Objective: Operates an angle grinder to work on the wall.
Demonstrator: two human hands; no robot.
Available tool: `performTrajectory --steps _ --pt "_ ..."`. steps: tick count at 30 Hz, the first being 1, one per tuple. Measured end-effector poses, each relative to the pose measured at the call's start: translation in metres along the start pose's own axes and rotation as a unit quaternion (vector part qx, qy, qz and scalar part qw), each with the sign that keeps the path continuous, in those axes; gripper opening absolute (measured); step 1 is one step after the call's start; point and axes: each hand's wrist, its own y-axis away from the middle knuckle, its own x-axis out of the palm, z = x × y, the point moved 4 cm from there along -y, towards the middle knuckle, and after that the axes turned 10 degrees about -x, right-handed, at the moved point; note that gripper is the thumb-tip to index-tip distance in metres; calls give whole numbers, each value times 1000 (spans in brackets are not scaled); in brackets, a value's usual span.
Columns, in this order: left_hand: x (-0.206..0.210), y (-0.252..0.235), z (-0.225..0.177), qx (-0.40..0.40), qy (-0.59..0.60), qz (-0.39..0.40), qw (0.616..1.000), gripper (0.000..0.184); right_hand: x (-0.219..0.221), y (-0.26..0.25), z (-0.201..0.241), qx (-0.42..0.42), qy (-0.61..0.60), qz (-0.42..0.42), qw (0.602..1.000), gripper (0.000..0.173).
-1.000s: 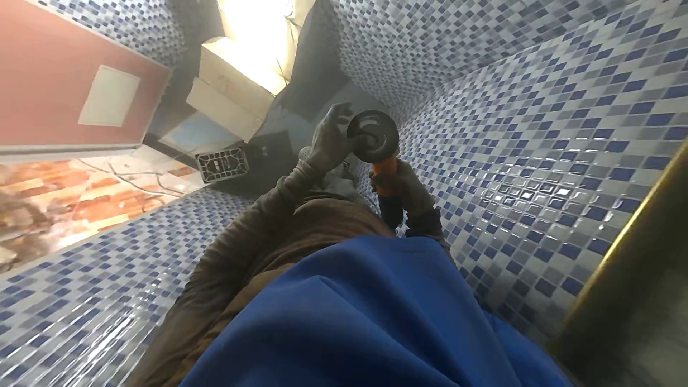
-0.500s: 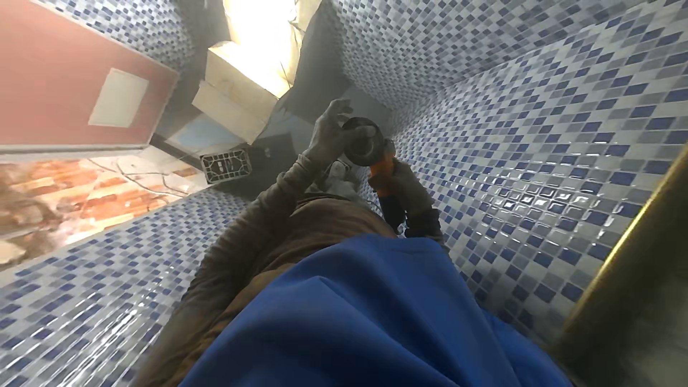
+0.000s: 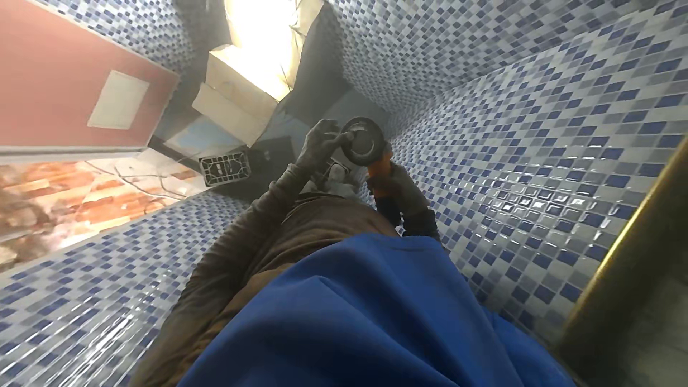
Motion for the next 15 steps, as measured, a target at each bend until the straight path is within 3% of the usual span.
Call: performTrajectory --steps 2,8,15 --pt "1 3 6 9 -23 -10 1000 73 0 0 3 -5 10 -4 1000 50" --pt "7 15 -8 140 -129 -65 980 121 7 1 10 -2 -12 9 1000 50" --pt "3 18 -18 179 -180 -73 964 127 15 0 4 2 -28 19 999 50"
